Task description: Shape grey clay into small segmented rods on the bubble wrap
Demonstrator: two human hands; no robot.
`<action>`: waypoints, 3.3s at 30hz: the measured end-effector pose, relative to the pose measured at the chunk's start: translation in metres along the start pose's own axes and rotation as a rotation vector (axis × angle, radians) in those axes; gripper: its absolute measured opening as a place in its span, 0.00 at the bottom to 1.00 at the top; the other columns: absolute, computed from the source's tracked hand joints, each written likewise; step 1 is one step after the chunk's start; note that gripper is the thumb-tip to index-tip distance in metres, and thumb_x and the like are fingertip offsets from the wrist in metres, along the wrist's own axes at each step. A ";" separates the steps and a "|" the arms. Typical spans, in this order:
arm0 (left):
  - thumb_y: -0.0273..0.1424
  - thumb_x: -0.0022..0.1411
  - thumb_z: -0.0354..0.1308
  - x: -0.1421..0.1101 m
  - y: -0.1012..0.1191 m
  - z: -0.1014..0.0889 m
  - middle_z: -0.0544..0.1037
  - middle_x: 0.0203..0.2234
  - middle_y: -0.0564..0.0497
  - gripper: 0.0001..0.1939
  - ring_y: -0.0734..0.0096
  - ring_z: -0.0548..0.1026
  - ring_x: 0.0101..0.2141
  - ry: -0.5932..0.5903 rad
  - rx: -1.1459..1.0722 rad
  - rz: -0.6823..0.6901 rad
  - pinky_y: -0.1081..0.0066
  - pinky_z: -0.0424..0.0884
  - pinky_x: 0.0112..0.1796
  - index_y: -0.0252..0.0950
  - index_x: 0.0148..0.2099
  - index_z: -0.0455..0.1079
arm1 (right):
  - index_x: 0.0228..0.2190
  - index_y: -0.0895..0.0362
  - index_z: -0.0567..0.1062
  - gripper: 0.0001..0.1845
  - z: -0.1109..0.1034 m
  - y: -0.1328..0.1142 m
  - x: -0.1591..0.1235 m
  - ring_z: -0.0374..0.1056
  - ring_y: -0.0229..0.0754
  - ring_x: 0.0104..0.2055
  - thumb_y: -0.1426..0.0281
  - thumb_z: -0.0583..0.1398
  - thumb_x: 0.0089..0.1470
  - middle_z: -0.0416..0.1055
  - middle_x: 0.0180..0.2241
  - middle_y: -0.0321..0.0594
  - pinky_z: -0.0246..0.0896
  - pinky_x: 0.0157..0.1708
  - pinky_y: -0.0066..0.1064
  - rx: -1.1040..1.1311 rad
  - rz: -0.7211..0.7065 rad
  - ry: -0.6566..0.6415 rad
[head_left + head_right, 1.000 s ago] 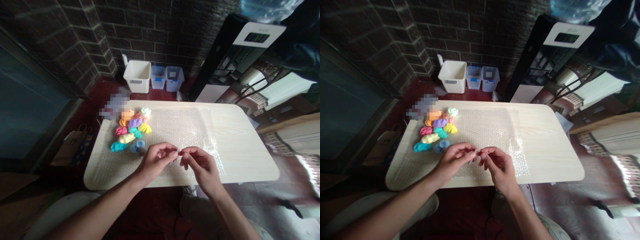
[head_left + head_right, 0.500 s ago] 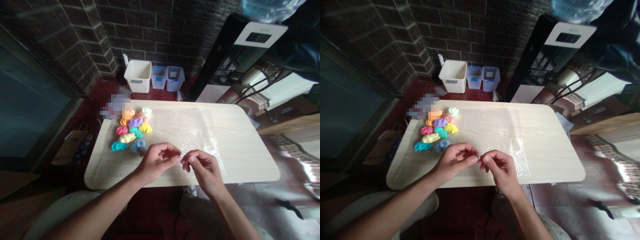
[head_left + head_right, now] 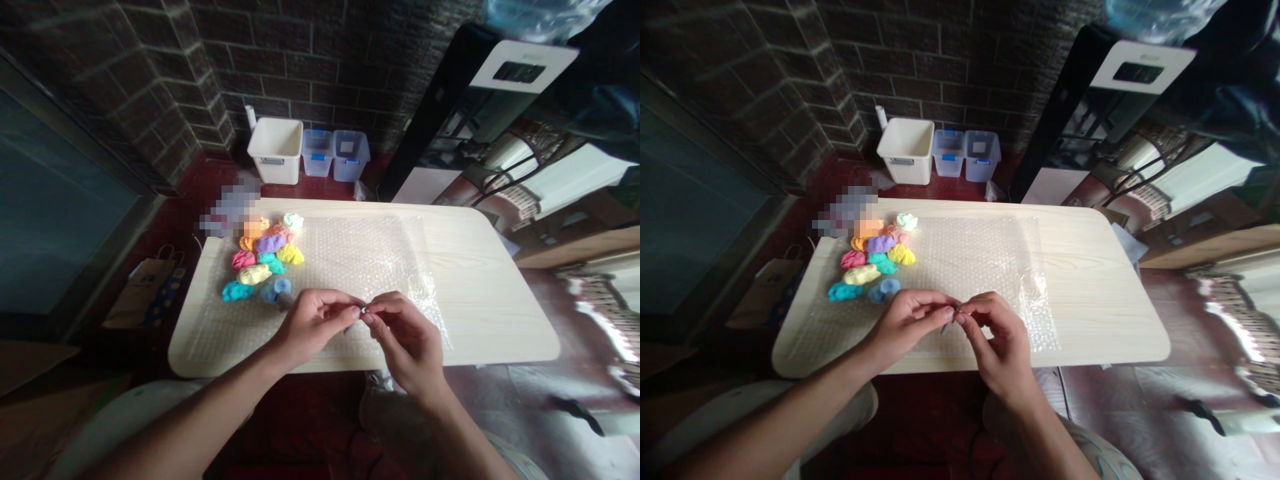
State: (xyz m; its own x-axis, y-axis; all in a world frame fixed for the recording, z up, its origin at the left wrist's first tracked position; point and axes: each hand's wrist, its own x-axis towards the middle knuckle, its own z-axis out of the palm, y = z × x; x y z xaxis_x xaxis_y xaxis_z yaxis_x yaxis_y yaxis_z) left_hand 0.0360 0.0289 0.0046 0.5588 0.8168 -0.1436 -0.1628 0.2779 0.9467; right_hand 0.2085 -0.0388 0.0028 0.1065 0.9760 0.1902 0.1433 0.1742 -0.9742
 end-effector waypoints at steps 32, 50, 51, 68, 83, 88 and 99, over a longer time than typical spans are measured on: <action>0.37 0.64 0.68 -0.001 -0.003 -0.001 0.87 0.37 0.43 0.13 0.62 0.82 0.37 0.049 0.044 0.012 0.67 0.77 0.40 0.32 0.44 0.84 | 0.35 0.53 0.83 0.05 0.000 -0.002 0.002 0.70 0.39 0.27 0.66 0.69 0.60 0.76 0.29 0.39 0.67 0.26 0.32 0.007 0.115 0.081; 0.37 0.69 0.63 -0.006 -0.003 0.000 0.85 0.36 0.45 0.12 0.63 0.81 0.39 0.057 0.282 0.173 0.68 0.74 0.41 0.34 0.42 0.83 | 0.32 0.55 0.80 0.08 0.002 0.000 0.002 0.65 0.36 0.25 0.65 0.71 0.59 0.73 0.22 0.34 0.60 0.26 0.28 0.229 0.269 0.056; 0.37 0.69 0.63 -0.006 -0.003 -0.001 0.85 0.36 0.45 0.12 0.63 0.81 0.39 0.058 0.260 0.154 0.69 0.75 0.41 0.34 0.43 0.83 | 0.32 0.55 0.80 0.07 0.002 0.001 0.002 0.65 0.35 0.24 0.66 0.71 0.59 0.73 0.23 0.35 0.60 0.25 0.27 0.246 0.274 0.064; 0.40 0.67 0.66 0.000 -0.006 -0.011 0.85 0.36 0.45 0.14 0.65 0.81 0.37 0.122 0.184 0.036 0.72 0.73 0.38 0.33 0.44 0.83 | 0.33 0.53 0.85 0.07 -0.005 0.016 0.008 0.68 0.36 0.29 0.64 0.74 0.54 0.77 0.27 0.36 0.64 0.32 0.29 0.344 0.334 0.089; 0.40 0.64 0.68 0.000 -0.004 -0.010 0.85 0.35 0.45 0.14 0.67 0.80 0.36 0.138 0.148 0.001 0.72 0.73 0.38 0.33 0.42 0.82 | 0.28 0.57 0.80 0.18 0.000 0.012 0.009 0.68 0.36 0.24 0.57 0.68 0.62 0.75 0.24 0.37 0.61 0.27 0.30 0.474 0.381 0.070; 0.40 0.64 0.68 0.001 -0.006 -0.009 0.86 0.36 0.44 0.14 0.64 0.81 0.38 0.128 0.146 0.000 0.71 0.74 0.40 0.33 0.42 0.82 | 0.36 0.53 0.86 0.09 -0.002 0.017 0.008 0.70 0.37 0.31 0.64 0.75 0.52 0.78 0.28 0.36 0.64 0.36 0.30 0.437 0.368 0.098; 0.39 0.67 0.65 -0.002 -0.007 -0.008 0.85 0.36 0.45 0.13 0.63 0.82 0.39 0.080 0.166 0.050 0.70 0.75 0.41 0.33 0.43 0.81 | 0.39 0.53 0.86 0.09 -0.001 0.017 0.005 0.71 0.40 0.34 0.63 0.72 0.58 0.80 0.31 0.40 0.64 0.38 0.33 0.470 0.378 0.054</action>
State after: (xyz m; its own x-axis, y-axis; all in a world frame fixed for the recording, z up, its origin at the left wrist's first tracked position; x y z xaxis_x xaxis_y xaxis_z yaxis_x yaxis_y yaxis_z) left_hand 0.0292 0.0295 -0.0044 0.4856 0.8671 -0.1115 -0.0482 0.1539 0.9869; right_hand 0.2124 -0.0312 -0.0125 0.1167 0.9756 -0.1861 -0.3626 -0.1325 -0.9225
